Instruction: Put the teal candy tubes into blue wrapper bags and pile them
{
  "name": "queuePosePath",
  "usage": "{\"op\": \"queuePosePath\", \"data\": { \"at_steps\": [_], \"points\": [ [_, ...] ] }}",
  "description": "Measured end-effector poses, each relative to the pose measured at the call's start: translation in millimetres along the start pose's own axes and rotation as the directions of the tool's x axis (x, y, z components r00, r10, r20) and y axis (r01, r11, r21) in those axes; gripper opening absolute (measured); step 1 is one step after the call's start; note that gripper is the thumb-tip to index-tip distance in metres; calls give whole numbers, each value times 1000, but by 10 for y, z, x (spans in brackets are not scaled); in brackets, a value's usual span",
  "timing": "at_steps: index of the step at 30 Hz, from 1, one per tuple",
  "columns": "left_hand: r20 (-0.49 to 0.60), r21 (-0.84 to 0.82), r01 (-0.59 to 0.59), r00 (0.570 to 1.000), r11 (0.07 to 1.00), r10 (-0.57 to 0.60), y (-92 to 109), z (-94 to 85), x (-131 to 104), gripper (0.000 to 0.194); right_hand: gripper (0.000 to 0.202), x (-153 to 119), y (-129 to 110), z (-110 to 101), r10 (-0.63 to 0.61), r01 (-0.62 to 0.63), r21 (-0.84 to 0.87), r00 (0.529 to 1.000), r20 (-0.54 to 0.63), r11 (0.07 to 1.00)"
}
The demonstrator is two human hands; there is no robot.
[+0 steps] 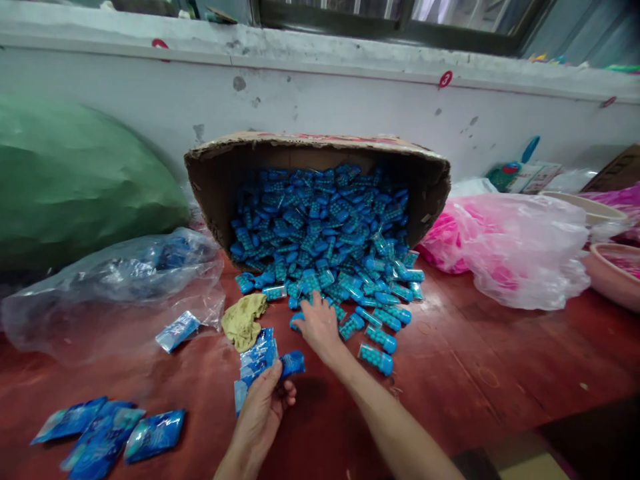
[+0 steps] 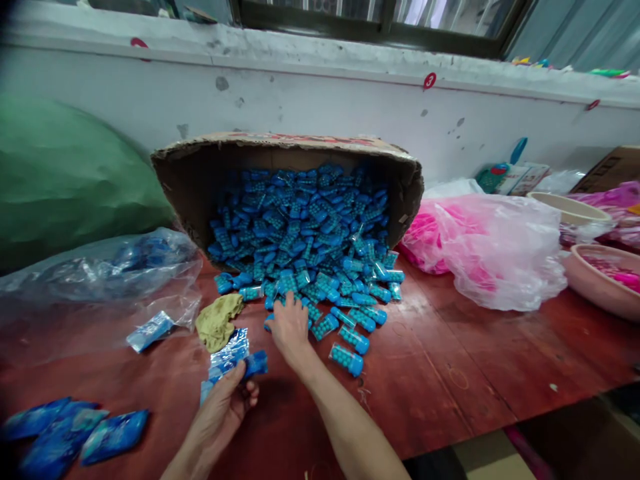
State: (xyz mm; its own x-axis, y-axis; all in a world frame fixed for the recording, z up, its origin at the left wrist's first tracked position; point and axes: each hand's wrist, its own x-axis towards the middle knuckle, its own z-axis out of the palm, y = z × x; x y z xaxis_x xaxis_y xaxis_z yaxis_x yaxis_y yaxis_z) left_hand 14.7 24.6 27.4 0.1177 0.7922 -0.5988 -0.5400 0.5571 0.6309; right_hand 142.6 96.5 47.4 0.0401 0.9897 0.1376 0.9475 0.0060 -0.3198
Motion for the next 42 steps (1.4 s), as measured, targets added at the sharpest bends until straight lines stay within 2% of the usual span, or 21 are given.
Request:
{"op": "queuePosePath", "data": {
  "at_steps": [2, 4, 7, 9, 11, 13, 16, 18, 22, 25, 27, 30, 33, 36, 42],
  "points": [
    [-19, -1, 0, 1000, 1000, 0, -11, -41, 0, 27, 17, -106, -54, 120, -45, 45, -22, 999, -6, 999],
    [-42, 9, 5, 999, 1000, -5, -14, -85, 10, 27, 18, -280, -47, 188, -158, 157, 16, 987, 8, 987],
    [-62, 24, 6, 998, 1000, -5, -9, -133, 33, 28, 26, -557, 67, 178, -345, 332, 148, 936, 72, 932],
    [-69, 18, -5, 998, 1000, 6, -8, -147, 42, 29, 30, -687, 165, 125, -400, 373, 239, 913, 74, 896],
    [-71, 7, -20, 997, 1000, 20, -14, -147, 43, 29, 31, -745, 227, 68, -353, 337, 290, 936, 3, 896],
    [-67, 4, -29, 997, 1000, 29, -23, -137, 36, 29, 30, -736, 228, 38, -211, 220, 280, 976, -61, 935],
    [-68, 0, -32, 997, 999, 32, -29, -111, 20, 29, 36, -673, 148, 65, -9, 13, 152, 1000, -26, 988],
    [-70, -5, -34, 997, 999, 34, -23, -97, 12, 29, 37, -643, 105, 107, 35, -36, 81, 999, 24, 996],
    [-48, -23, -10, 999, 1000, 9, 1, -101, 21, 26, 35, -628, 176, 152, 19, -22, 120, 1000, 23, 993],
    [-56, -47, 37, 998, 998, -40, 9, -111, 41, 20, 32, -634, 297, 129, 32, -25, 300, 999, -19, 954],
    [-76, -65, 52, 996, 997, -57, 8, -109, 53, 17, 33, -660, 348, 91, 29, -10, 467, 999, -34, 884],
    [-78, -70, 58, 995, 996, -63, -6, -93, 63, 15, 33, -761, 349, 17, 17, -1, 697, 1000, -16, 717],
    [-69, -40, 63, 995, 997, -66, -26, -71, 70, 16, 31, -900, 302, -57, 4, -19, 818, 1000, 20, 575],
    [-61, -16, 54, 997, 998, -55, -44, -48, 74, 18, 27, -993, 268, -107, 18, -1, 823, 1000, -11, 568],
    [-63, -5, 43, 997, 999, -43, -64, -22, 64, 19, 26, -1013, 275, -81, 96, 86, 792, 979, -180, 605]
  ]
}}
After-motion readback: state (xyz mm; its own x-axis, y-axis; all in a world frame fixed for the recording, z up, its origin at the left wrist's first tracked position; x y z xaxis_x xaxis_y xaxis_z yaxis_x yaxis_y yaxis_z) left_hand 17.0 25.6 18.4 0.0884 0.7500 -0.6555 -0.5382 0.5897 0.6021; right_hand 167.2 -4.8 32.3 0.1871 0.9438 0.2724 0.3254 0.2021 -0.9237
